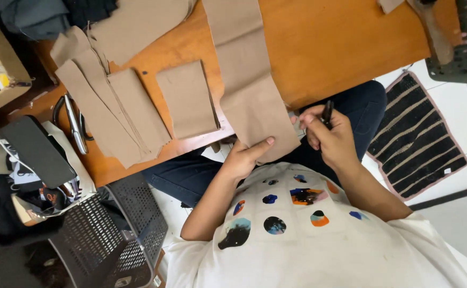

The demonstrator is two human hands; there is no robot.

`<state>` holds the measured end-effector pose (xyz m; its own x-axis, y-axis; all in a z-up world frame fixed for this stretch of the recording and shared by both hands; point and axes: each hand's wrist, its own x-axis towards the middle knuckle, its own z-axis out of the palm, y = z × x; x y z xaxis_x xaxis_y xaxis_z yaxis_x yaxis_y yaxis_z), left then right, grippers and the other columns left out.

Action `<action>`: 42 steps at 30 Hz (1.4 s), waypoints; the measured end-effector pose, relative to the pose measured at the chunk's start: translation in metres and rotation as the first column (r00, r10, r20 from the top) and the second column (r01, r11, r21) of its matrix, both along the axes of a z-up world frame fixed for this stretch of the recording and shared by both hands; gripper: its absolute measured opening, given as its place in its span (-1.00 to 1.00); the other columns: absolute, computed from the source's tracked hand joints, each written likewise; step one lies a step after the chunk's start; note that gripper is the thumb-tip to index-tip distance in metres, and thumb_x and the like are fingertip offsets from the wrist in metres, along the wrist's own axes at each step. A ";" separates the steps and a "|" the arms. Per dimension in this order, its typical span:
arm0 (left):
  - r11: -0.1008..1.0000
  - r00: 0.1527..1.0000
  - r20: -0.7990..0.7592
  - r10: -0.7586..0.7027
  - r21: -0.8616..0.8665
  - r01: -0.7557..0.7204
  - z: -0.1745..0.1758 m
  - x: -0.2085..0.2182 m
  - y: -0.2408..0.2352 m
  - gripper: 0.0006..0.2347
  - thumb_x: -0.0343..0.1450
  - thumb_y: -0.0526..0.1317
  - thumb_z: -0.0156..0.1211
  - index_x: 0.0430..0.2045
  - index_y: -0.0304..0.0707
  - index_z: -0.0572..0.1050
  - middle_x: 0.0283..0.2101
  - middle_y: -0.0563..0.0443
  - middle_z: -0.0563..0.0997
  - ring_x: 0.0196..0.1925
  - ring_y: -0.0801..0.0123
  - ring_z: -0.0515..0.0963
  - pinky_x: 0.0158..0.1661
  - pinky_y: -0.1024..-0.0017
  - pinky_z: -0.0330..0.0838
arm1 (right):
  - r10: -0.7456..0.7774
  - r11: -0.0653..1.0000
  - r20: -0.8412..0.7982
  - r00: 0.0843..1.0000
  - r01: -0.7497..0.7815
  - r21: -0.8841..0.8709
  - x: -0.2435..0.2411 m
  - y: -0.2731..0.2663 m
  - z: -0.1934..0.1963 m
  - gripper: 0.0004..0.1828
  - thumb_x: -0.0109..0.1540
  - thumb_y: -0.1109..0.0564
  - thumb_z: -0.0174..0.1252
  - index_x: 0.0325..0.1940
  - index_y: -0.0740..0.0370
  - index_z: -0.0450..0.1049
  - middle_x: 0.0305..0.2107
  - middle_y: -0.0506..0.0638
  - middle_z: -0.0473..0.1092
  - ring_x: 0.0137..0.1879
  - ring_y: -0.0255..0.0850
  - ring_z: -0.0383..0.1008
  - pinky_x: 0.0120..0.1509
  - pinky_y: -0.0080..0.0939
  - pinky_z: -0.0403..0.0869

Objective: The person is using scissors to cut long, narrow strips of tan fabric on a wooden work surface.

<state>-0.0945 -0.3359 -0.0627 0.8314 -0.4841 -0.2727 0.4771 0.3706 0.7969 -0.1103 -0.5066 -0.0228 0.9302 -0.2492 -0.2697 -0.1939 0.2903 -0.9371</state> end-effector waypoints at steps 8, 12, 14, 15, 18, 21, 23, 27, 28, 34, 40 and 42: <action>0.918 0.989 -0.129 0.072 -0.380 -0.117 0.068 0.015 -0.006 -0.62 0.28 -0.48 0.06 0.00 -0.40 0.24 -0.05 -0.31 0.39 -0.02 0.05 0.39 -0.04 0.02 0.28 | 0.175 0.984 0.348 0.921 -0.175 -0.033 -0.009 0.002 0.009 -0.60 0.13 0.00 -0.02 -0.27 0.49 0.34 -0.36 0.21 0.29 -0.78 -0.45 0.11 -0.74 -0.52 0.17; 0.907 0.993 -0.101 0.066 -0.410 -0.102 0.091 0.020 -0.003 -0.71 0.35 -0.37 0.07 -0.04 -0.30 0.33 -0.05 -0.17 0.44 0.01 0.27 0.40 -0.01 0.26 0.30 | 0.284 0.959 0.461 0.841 -0.256 -0.124 -0.007 0.007 0.027 -0.60 0.03 0.01 0.13 -0.39 0.51 0.38 -0.42 0.25 0.31 -0.78 -0.43 0.12 -0.73 -0.46 0.22; 0.908 0.974 -0.149 0.171 -0.360 -0.215 0.046 0.022 0.003 -0.62 0.30 -0.43 0.06 0.00 -0.45 0.19 -0.08 -0.36 0.40 -0.07 -0.03 0.43 -0.10 -0.01 0.33 | 0.321 0.945 0.442 0.838 -0.255 -0.203 -0.008 0.006 0.027 -0.89 0.00 0.33 0.14 -0.52 0.49 0.38 -0.72 0.08 0.25 -0.75 -0.42 0.06 -0.70 -0.48 0.08; 0.908 0.973 -0.147 0.177 -0.358 -0.219 0.051 0.024 0.004 -0.62 0.30 -0.43 0.06 0.00 -0.45 0.19 -0.08 -0.36 0.40 -0.07 -0.03 0.43 -0.10 -0.01 0.33 | 0.325 0.944 0.444 0.835 -0.261 -0.202 -0.011 0.004 0.022 -0.89 0.00 0.33 0.14 -0.52 0.49 0.38 -0.72 0.08 0.25 -0.75 -0.42 0.06 -0.70 -0.48 0.08; 0.873 0.971 -0.207 0.119 -0.444 -0.201 0.032 0.022 0.013 -0.69 0.34 -0.31 0.03 -0.06 -0.44 0.25 -0.12 -0.33 0.44 -0.09 -0.01 0.46 -0.05 0.01 0.31 | 0.314 0.935 0.395 0.863 -0.208 -0.289 -0.019 0.001 0.009 -0.89 -0.01 0.35 0.18 -0.59 0.40 0.37 -0.83 -0.02 0.19 -0.73 -0.41 0.03 -0.65 -0.46 0.09; 0.821 0.967 -0.245 0.065 -0.538 -0.191 -0.011 0.013 0.021 -0.62 0.39 -0.01 -0.21 -0.03 -0.28 0.27 -0.05 -0.20 0.42 -0.02 0.06 0.42 0.00 0.04 0.28 | 0.240 0.949 0.382 0.892 -0.132 -0.287 -0.020 0.003 0.006 -0.90 -0.01 0.34 0.19 -0.50 0.39 0.38 -0.82 -0.05 0.25 -0.65 -0.46 0.15 -0.56 -0.49 0.17; 0.818 0.993 -0.121 0.000 -0.571 -0.070 0.018 0.005 0.017 -0.52 0.19 -0.37 0.03 0.03 -0.39 0.17 -0.01 -0.33 0.36 0.01 -0.04 0.36 0.01 -0.14 0.13 | 0.222 0.936 0.311 0.924 -0.113 -0.334 -0.022 0.007 0.011 -0.87 -0.03 0.32 0.23 -0.50 0.40 0.39 -0.77 0.02 0.34 -0.60 -0.44 0.19 -0.50 -0.44 0.23; 0.887 0.991 0.135 -0.010 -0.457 0.072 0.077 0.013 0.013 -0.34 0.03 -0.58 0.21 0.05 -0.49 0.13 0.01 -0.35 0.34 0.04 0.01 0.36 0.01 -0.02 0.22 | 0.202 0.941 0.293 0.934 -0.103 -0.321 -0.017 0.017 0.020 -0.87 -0.02 0.30 0.24 -0.48 0.39 0.41 -0.71 0.02 0.38 -0.50 -0.47 0.26 -0.39 -0.44 0.31; 0.967 0.966 0.259 -0.009 -0.243 0.074 0.079 0.015 0.016 -0.50 0.13 -0.48 0.18 -0.03 -0.47 0.22 -0.06 -0.26 0.40 -0.02 0.14 0.40 -0.02 0.09 0.28 | 0.220 0.934 0.270 0.937 -0.123 -0.335 -0.017 0.018 0.023 -0.88 -0.02 0.30 0.23 -0.50 0.39 0.42 -0.73 0.02 0.38 -0.53 -0.46 0.26 -0.41 -0.43 0.30; 0.985 0.992 0.108 -0.065 -0.153 0.081 0.049 0.010 0.041 -0.73 0.28 -0.43 0.06 -0.13 -0.45 0.36 -0.19 -0.19 0.49 -0.13 0.32 0.44 -0.11 0.19 0.36 | 0.228 0.934 0.275 0.934 -0.131 -0.331 -0.014 0.023 0.016 -0.85 -0.04 0.31 0.25 -0.49 0.40 0.40 -0.74 0.02 0.37 -0.58 -0.44 0.27 -0.49 -0.45 0.28; 0.907 0.980 -0.190 -0.066 -0.420 -0.021 0.091 0.015 0.039 -0.75 0.28 -0.47 -0.01 -0.17 -0.60 0.34 -0.23 -0.33 0.49 -0.20 0.11 0.51 -0.19 0.10 0.40 | 0.257 0.940 0.251 0.933 -0.181 -0.288 -0.009 0.023 0.025 -0.89 -0.02 0.30 0.22 -0.48 0.38 0.42 -0.76 0.01 0.36 -0.65 -0.45 0.26 -0.54 -0.47 0.27; 0.900 0.975 -0.208 -0.084 -0.435 -0.015 0.093 0.016 0.038 -0.76 0.31 -0.45 -0.05 -0.15 -0.59 0.33 -0.22 -0.34 0.48 -0.20 0.09 0.51 -0.20 0.12 0.41 | 0.275 0.937 0.229 0.934 -0.207 -0.282 -0.009 0.021 0.024 -0.92 0.00 0.29 0.19 -0.48 0.38 0.43 -0.78 0.00 0.35 -0.72 -0.44 0.25 -0.58 -0.48 0.25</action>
<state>-0.0780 -0.2981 0.0304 0.7568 -0.6219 -0.2010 0.6373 0.6341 0.4379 -0.1195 -0.4861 0.0017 0.9989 -0.0354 0.0319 0.0325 0.0160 -0.9993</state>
